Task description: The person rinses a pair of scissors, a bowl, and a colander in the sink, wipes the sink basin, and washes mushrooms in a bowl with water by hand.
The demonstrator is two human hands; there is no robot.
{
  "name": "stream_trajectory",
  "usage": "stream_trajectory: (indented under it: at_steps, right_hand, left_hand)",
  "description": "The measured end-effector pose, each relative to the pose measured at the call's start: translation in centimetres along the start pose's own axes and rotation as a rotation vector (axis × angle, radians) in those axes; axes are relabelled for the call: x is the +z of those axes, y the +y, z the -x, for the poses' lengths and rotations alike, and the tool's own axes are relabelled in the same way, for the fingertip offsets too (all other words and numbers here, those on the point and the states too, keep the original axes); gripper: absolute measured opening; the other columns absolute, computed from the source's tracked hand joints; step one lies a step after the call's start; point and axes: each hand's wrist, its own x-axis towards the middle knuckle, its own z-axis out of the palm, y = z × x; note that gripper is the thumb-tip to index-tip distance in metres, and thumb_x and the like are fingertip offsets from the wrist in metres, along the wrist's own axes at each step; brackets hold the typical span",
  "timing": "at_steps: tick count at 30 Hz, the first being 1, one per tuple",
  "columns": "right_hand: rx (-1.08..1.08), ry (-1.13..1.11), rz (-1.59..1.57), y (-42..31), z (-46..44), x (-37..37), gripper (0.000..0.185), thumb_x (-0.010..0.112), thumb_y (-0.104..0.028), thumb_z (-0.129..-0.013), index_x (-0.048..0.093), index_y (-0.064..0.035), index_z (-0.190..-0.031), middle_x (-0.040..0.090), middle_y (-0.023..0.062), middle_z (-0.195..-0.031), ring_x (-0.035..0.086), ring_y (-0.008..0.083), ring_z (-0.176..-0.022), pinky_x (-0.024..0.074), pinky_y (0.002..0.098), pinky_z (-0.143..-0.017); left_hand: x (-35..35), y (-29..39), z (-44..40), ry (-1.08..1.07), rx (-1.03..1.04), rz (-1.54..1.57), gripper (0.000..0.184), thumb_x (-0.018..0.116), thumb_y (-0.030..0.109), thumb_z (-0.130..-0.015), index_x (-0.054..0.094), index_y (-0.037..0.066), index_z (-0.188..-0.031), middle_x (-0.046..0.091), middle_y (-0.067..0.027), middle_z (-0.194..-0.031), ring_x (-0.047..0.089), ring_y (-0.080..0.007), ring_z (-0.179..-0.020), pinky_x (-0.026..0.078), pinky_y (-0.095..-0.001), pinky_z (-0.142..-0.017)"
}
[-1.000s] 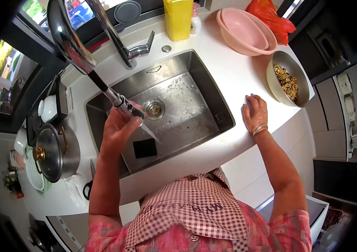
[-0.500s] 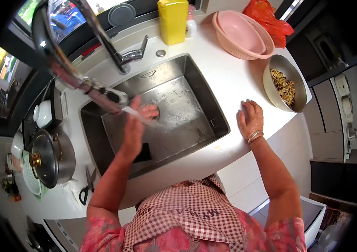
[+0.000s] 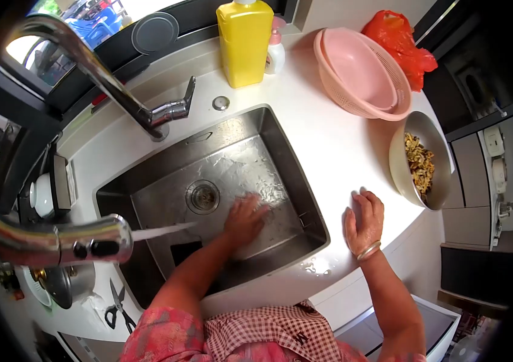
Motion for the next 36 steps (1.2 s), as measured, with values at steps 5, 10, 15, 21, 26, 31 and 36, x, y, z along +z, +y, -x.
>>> stream_trajectory:
  at_steps: [5,10,15,21,26,31,36]
  right_hand:
    - [0.030,-0.048,0.022,0.2,-0.5,0.1,0.037,0.066,-0.011,-0.083,0.063,0.0007,-0.117,0.055,0.0239,-0.126,0.054,0.0413,-0.115,0.0435,0.0489,-0.101]
    - [0.026,-0.086,0.023,0.1,-0.7,0.3,0.039,0.065,-0.012,-0.083,0.063,0.0008,-0.119,0.054,0.0240,-0.126,0.053,0.0411,-0.116,0.0420,0.0489,-0.102]
    - [0.050,-0.095,-0.013,0.3,-0.6,0.6,0.039,0.065,-0.011,-0.082,0.062,0.0006,-0.120,0.053,0.0237,-0.127,0.051,0.0407,-0.119,0.0402,0.0478,-0.105]
    - [0.056,-0.098,-0.023,0.2,-0.5,0.5,0.038,0.064,-0.010,-0.082,0.062,0.0007,-0.119,0.052,0.0234,-0.127,0.050,0.0403,-0.120,0.0408,0.0471,-0.105]
    - [0.072,-0.081,-0.055,0.4,-0.3,0.8,0.037,0.064,-0.009,-0.083,0.063,0.0005,-0.119,0.052,0.0232,-0.127,0.051,0.0399,-0.120,0.0412,0.0465,-0.106]
    - [0.073,-0.082,-0.049,0.5,-0.1,0.9,0.037,0.062,-0.009,-0.085,0.062,0.0003,-0.121,0.052,0.0229,-0.130,0.050,0.0397,-0.122,0.0409,0.0464,-0.107]
    - [0.076,-0.084,-0.048,0.5,0.2,1.1,0.037,0.061,-0.010,-0.086,0.060,0.0008,-0.122,0.051,0.0232,-0.131,0.049,0.0400,-0.123,0.0384,0.0471,-0.108]
  left_hand:
    - [-1.8,-2.9,-1.3,0.334,-0.520,-0.167,0.064,0.064,0.026,-0.088,0.046,-0.004,-0.142,0.041,-0.0290,-0.148,0.034,-0.0484,-0.141,0.025,-0.0602,-0.116]
    - [-1.3,3.5,-4.8,-0.202,0.184,0.289,0.061,0.062,0.028,-0.091,0.046,-0.004,-0.140,0.035,-0.0303,-0.152,0.032,-0.0454,-0.143,0.025,-0.0571,-0.118]
    - [3.1,2.3,-9.9,0.135,-0.043,0.102,0.062,0.063,0.030,-0.092,0.046,-0.001,-0.143,0.037,-0.0226,-0.155,0.032,-0.0406,-0.146,0.024,-0.0550,-0.119]
    - [0.0,-6.8,-12.2,0.250,-0.400,-0.205,0.067,0.051,0.043,-0.099,0.036,0.008,-0.154,0.028,-0.0160,-0.163,0.023,-0.0355,-0.152,0.014,-0.0555,-0.123]
    - [-3.0,-10.1,-3.9,0.180,-0.628,-0.267,0.068,0.054,0.037,-0.097,0.035,0.004,-0.154,0.030,-0.0167,-0.162,0.025,-0.0374,-0.151,0.014,-0.0559,-0.122]
    - [-8.6,-9.8,6.5,0.111,-0.665,-0.353,0.064,0.058,0.027,-0.093,0.040,-0.003,-0.147,0.039,-0.0206,-0.154,0.035,-0.0415,-0.143,0.023,-0.0574,-0.118]
    - [-5.4,-17.7,14.1,0.555,-1.045,-0.182,0.057,0.059,0.020,-0.092,0.047,-0.004,-0.141,0.039,-0.0268,-0.151,0.040,-0.0461,-0.136,0.031,-0.0537,-0.115]
